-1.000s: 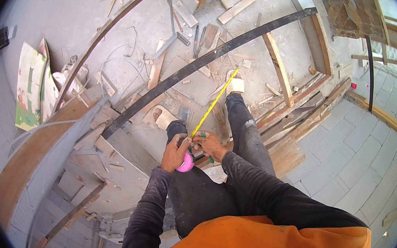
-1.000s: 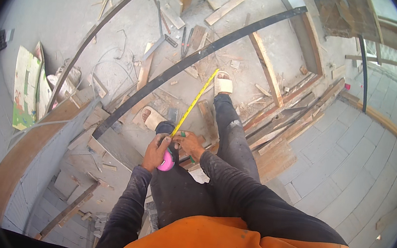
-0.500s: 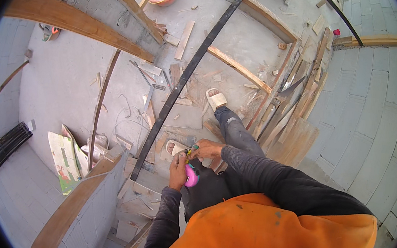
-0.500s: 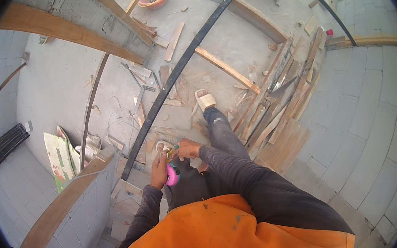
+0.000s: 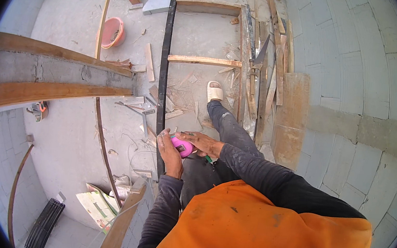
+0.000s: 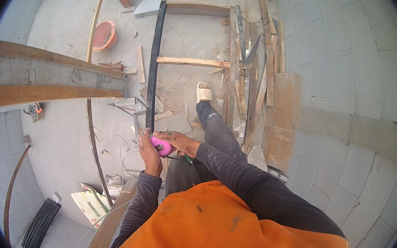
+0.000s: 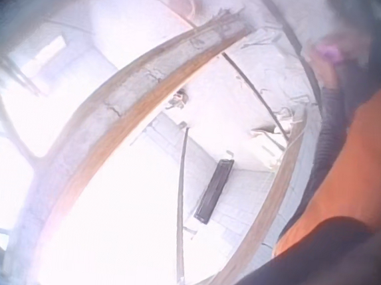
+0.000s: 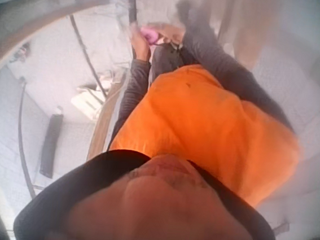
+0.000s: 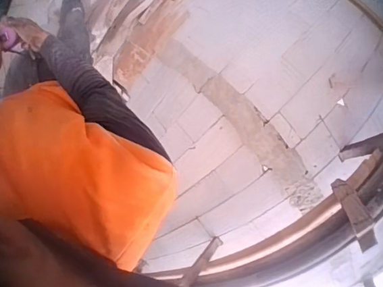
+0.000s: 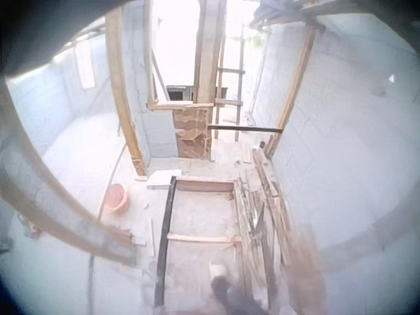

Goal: The person measures a black curved frame with a tape measure, marks it with a green pencil, takes nails from a bucket, and nails a piece of wood onto a structure using a hammer.

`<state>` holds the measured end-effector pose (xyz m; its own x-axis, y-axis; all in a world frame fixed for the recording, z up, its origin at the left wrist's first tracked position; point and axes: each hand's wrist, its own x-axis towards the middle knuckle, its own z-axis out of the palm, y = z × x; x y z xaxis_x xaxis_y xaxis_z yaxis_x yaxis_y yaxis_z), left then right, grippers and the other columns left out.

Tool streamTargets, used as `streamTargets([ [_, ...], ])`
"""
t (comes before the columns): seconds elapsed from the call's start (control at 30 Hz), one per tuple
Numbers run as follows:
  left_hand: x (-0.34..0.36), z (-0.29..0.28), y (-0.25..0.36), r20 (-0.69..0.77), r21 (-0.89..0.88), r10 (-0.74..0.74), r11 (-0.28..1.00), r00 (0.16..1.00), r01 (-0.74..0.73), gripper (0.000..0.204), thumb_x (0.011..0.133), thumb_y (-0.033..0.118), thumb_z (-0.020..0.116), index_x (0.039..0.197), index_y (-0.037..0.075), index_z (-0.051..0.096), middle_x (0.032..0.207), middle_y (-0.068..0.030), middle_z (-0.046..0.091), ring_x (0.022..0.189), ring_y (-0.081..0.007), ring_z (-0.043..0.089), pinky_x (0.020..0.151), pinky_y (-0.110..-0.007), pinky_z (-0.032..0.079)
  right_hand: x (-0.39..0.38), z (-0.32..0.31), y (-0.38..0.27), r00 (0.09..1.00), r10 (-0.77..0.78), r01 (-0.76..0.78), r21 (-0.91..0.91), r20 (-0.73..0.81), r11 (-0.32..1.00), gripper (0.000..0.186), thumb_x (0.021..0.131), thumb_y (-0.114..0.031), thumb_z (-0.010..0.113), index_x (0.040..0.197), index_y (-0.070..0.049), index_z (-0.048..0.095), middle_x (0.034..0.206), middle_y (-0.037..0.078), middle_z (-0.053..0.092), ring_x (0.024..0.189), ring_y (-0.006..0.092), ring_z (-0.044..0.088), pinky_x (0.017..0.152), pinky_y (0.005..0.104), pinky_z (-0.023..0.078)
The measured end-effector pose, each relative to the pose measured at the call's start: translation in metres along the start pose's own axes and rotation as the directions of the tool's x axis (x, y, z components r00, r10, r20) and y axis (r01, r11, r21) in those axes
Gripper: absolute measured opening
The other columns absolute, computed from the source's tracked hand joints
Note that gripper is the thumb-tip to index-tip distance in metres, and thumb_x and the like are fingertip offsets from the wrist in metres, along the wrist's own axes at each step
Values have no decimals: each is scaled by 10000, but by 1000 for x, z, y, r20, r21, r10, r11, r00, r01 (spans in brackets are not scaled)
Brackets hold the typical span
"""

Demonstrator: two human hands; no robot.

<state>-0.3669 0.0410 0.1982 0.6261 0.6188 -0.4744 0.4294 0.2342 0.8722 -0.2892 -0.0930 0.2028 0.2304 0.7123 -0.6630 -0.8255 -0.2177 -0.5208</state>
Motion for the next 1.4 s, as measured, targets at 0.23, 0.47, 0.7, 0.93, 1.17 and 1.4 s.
streamTargets([
  [0.23, -5, 67, 55, 428, 268, 188, 908, 884, -323, 564, 1084, 412, 426, 1439, -24, 462, 1314, -169, 550, 1153, -237, 546, 1009, -359, 440, -64, -141, -27, 961, -277, 262, -327, 0, 908, 593, 800, -464, 801, 1236, -88, 656, 1006, 52, 628, 863, 121, 598, 594, 266, 481],
  [0.47, 53, 20, 64, 435, 597, -255, 799, 864, -65, 424, 989, 240, 661, 1290, -52, 598, 1155, -150, 680, 1072, -200, 633, 967, -333, 493, -235, -224, -33, 847, 371, -506, -361, -381, 783, 551, 896, -293, 724, 1419, -160, 616, 1293, 134, 665, 1147, 247, 644, 1031, 326, 490],
  [0.7, 74, -39, 89, 251, 705, -426, 696, 869, 138, 366, 974, 190, 638, 1231, -70, 630, 988, -100, 709, 910, -159, 649, 845, -283, 512, -260, -211, -41, 866, 228, -424, -414, -445, 805, 663, 831, -354, 765, 1408, -73, 597, 1299, 138, 629, 1193, 291, 619, 1027, 363, 473],
  [0.93, 121, 6, 123, 354, 747, -383, 665, 853, -11, 385, 973, 285, 642, 1160, -49, 680, 1002, -128, 720, 943, -187, 664, 873, -316, 520, -209, -206, -66, 823, -321, 90, -451, -468, 888, 617, 846, -288, 773, 1384, -52, 586, 1193, 166, 606, 1138, 317, 593, 1001, 379, 459],
  [1.17, 156, 36, 175, 378, 652, -201, 751, 904, -106, 422, 986, 324, 629, 1225, -22, 666, 1049, -146, 722, 991, -214, 676, 906, -328, 516, -189, -200, -103, 801, -205, -24, -372, -563, 928, 701, 977, -303, 642, 1578, -78, 359, 1555, 147, 476, 1405, 250, 460, 1152, 328, 349],
  [1.4, 194, -14, 130, 231, 594, -417, 776, 879, 213, 392, 981, 319, 633, 1147, -33, 683, 975, -97, 726, 868, -157, 661, 810, -292, 518, -129, -212, -146, 806, -212, -8, -367, -553, 930, 626, 1009, -391, 573, 1519, -54, 440, 1484, 176, 549, 1351, 289, 518, 1118, 343, 387],
])
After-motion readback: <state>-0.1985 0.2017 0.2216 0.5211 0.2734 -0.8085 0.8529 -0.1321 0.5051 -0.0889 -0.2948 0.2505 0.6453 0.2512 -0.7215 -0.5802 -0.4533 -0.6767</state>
